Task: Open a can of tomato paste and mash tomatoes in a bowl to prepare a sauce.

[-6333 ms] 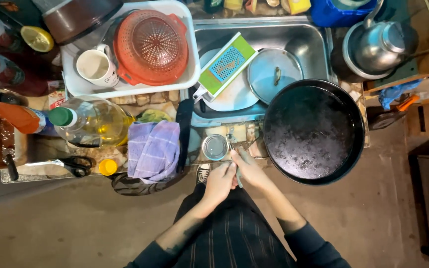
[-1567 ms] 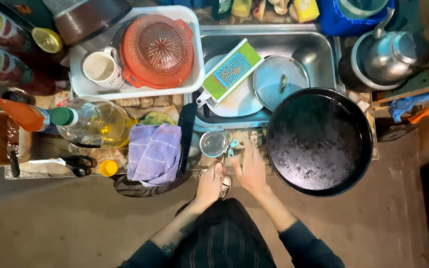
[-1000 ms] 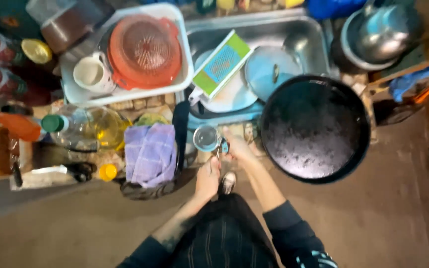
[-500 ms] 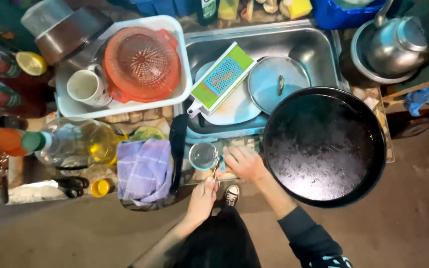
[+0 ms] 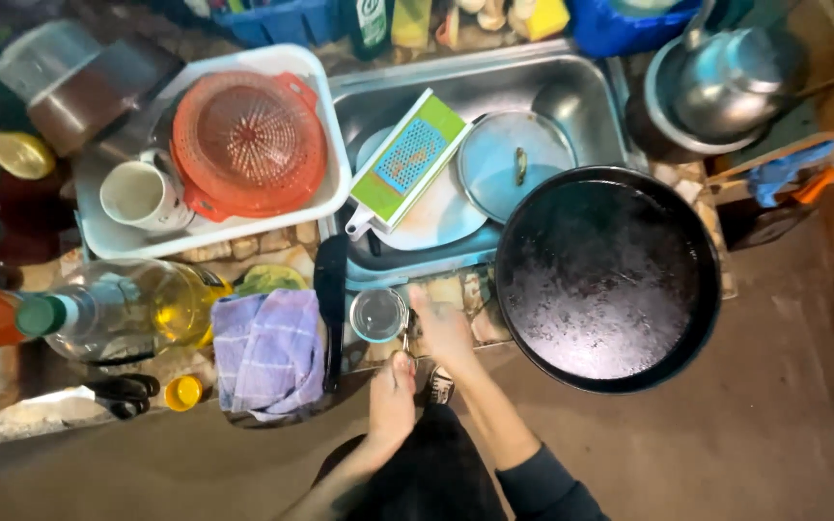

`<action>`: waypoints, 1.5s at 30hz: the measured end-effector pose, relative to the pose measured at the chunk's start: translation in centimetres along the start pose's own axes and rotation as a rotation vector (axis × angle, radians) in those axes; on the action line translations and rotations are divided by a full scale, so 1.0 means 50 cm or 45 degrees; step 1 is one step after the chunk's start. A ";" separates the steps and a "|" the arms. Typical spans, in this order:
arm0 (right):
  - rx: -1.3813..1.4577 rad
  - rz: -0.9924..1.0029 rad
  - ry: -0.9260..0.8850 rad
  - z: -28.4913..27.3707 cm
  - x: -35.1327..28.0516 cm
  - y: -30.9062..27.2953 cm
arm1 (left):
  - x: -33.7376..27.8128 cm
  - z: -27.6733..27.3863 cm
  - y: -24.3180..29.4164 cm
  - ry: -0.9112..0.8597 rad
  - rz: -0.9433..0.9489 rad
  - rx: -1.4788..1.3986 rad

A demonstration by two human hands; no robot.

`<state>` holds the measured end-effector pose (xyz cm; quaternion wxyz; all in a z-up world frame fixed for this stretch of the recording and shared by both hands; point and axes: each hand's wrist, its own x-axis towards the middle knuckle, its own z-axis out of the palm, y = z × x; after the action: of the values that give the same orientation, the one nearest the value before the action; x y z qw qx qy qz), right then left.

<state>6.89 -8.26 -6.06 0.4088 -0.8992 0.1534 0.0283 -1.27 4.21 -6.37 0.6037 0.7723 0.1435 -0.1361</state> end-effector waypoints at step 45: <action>-0.204 -0.874 0.420 -0.076 -0.082 -0.059 | 0.007 -0.053 -0.012 -0.161 -0.004 0.038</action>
<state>3.59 -8.24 -0.66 0.2927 -0.9198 -0.0956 -0.2432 -1.10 6.92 -6.41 0.5996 0.7709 0.1043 -0.1879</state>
